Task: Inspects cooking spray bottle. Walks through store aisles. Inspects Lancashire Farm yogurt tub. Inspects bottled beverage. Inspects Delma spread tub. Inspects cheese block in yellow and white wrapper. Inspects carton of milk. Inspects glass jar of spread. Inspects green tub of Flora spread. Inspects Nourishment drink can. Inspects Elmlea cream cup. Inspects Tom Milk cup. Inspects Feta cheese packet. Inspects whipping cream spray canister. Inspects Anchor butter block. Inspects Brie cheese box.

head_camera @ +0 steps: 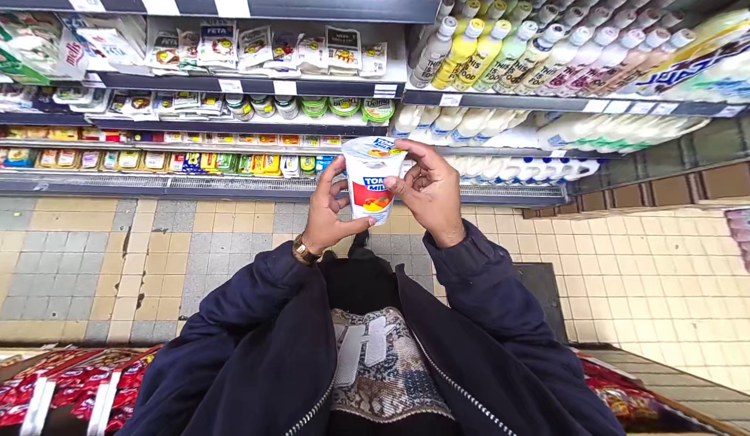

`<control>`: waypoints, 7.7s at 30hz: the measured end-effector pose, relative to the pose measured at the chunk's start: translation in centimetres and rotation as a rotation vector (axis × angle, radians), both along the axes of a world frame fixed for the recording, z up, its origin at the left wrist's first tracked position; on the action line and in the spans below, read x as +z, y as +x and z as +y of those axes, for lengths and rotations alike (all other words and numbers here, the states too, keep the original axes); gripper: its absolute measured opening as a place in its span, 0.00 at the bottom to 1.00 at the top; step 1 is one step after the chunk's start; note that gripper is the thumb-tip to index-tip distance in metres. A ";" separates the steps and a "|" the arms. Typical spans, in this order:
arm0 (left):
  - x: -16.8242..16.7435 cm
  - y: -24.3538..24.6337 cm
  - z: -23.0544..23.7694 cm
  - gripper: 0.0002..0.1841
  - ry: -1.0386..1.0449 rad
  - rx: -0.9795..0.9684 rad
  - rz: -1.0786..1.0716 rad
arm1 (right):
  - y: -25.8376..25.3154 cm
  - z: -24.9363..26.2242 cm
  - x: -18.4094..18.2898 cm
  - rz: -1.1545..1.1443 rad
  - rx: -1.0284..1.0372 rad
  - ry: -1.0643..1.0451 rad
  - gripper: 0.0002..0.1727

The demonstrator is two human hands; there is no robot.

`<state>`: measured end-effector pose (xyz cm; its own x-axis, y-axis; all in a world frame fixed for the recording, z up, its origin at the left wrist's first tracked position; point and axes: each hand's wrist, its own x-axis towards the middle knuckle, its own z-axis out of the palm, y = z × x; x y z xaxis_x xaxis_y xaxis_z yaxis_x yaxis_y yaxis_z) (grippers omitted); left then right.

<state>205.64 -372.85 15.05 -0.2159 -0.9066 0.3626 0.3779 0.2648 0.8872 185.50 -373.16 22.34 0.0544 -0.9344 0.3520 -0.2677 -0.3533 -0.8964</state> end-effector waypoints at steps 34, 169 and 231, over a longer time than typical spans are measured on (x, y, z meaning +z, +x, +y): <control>-4.4 4.0 2.5 0.67 0.135 -0.338 0.022 | 0.8 7.2 -9.5 -0.302 0.183 0.258 0.74; -0.5 -6.4 -6.0 0.26 0.038 0.308 -0.107 | -19.2 -25.2 9.2 0.065 -0.097 -0.329 0.33; 10.4 -15.1 -18.1 0.43 -0.256 0.036 -0.165 | -19.4 0.4 -9.0 -0.328 -0.150 -0.076 0.21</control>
